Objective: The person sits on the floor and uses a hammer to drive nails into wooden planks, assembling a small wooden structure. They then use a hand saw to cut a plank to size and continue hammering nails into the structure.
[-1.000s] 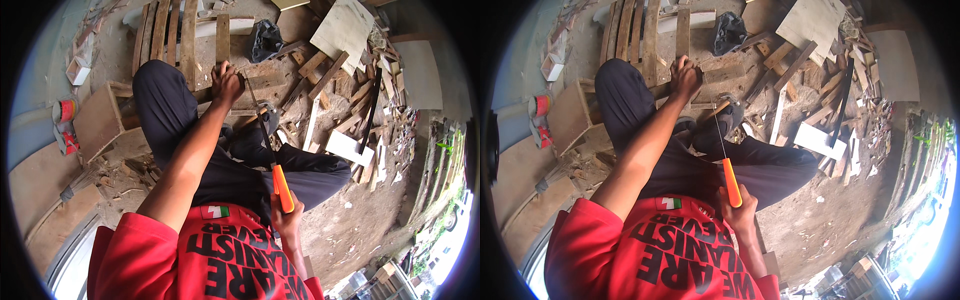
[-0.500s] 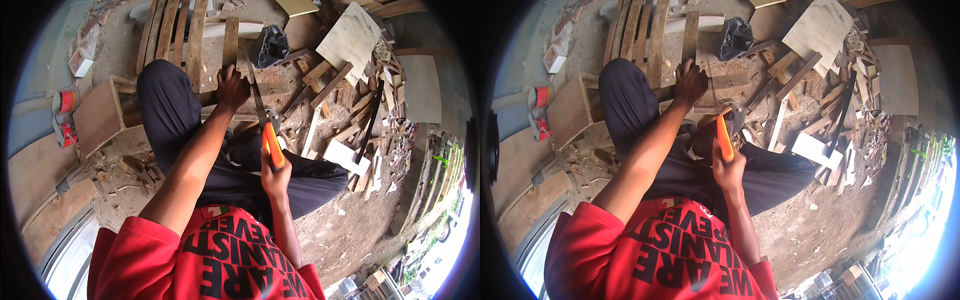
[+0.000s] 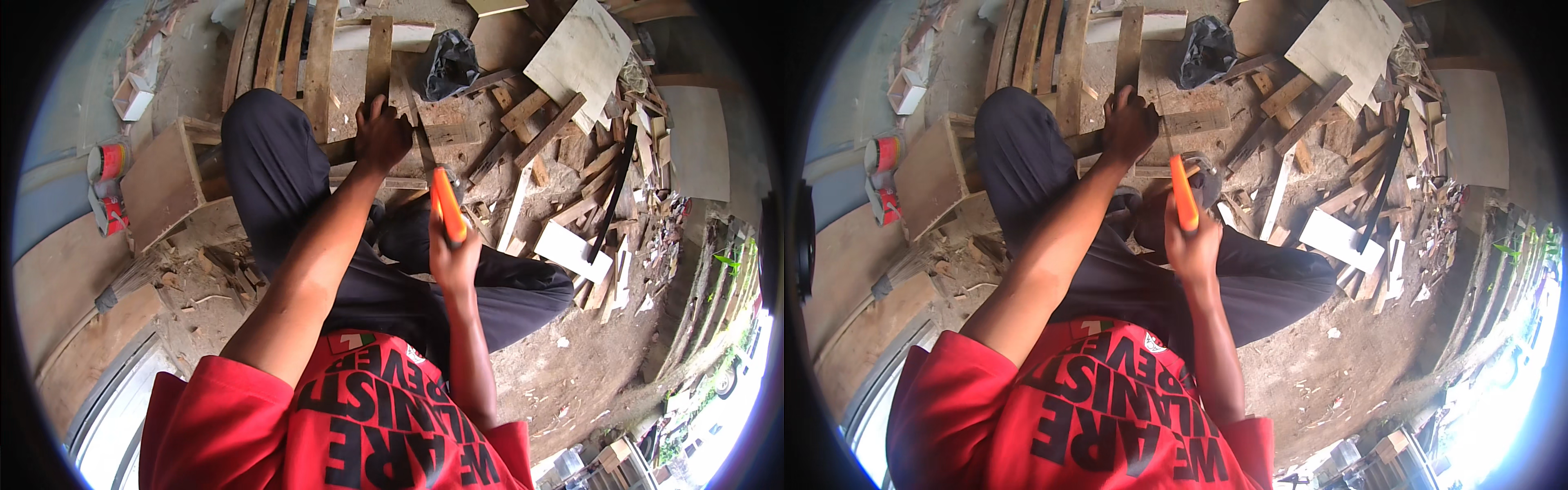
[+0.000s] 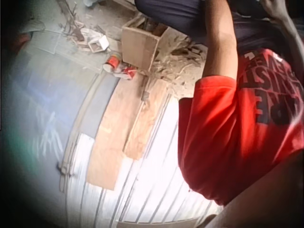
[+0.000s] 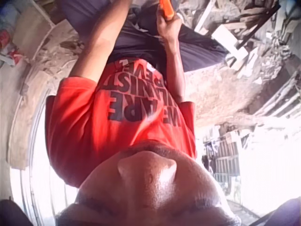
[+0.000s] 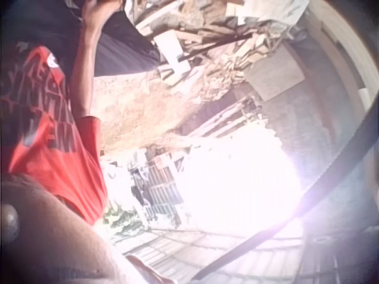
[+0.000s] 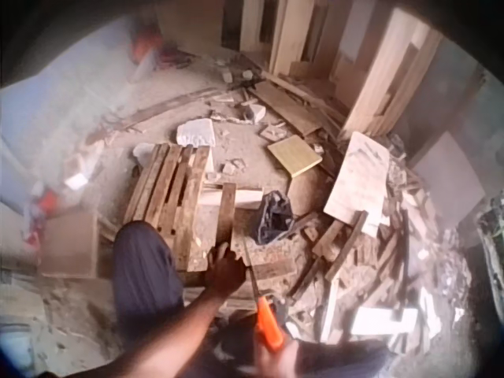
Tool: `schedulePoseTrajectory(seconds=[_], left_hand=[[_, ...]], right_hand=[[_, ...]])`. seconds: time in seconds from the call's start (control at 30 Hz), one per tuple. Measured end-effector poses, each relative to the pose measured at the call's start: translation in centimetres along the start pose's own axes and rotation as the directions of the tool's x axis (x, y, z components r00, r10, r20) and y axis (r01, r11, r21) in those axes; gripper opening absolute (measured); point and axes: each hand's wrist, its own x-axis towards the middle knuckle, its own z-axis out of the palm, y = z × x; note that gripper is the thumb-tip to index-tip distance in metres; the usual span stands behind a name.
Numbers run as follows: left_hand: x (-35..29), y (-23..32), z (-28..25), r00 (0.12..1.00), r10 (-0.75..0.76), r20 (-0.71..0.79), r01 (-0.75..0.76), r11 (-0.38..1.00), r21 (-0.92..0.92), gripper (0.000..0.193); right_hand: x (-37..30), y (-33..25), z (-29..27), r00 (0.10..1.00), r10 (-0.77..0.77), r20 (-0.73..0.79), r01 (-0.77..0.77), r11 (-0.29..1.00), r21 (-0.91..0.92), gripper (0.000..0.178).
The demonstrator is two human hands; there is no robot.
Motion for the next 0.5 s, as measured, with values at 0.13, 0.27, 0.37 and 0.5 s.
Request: schedulePoseTrajectory(seconds=[0.13, 0.27, 0.37, 0.5], left_hand=[[0.2, 0.2, 0.2, 1.000, 0.013, -0.017, -0.013, 0.999, 0.037, 0.025], [0.5, 0.0, -0.9, 1.000, 0.014, 0.001, -0.014, 1.000, -0.027, 0.023], [-0.4, -0.1, -0.3, 0.995, 0.027, -0.100, -0.033, 0.998, -0.056, 0.025], [-0.1, -0.1, 0.0, 0.991, -0.006, -0.133, -0.005, 0.997, -0.083, 0.026]], right_hand=[[2.6, -0.1, 1.1, 0.995, 0.098, -0.001, -0.097, 0.994, 0.055, 0.025], [-4.3, -0.2, -1.4, 0.997, 0.078, 0.005, -0.078, 0.993, 0.086, 0.019], [-11.1, -1.1, -5.0, 0.995, 0.096, 0.042, -0.094, 0.995, -0.046, 0.017], [-12.9, -2.5, -6.3, 0.990, 0.129, 0.063, -0.125, 0.990, -0.067, 0.010]])
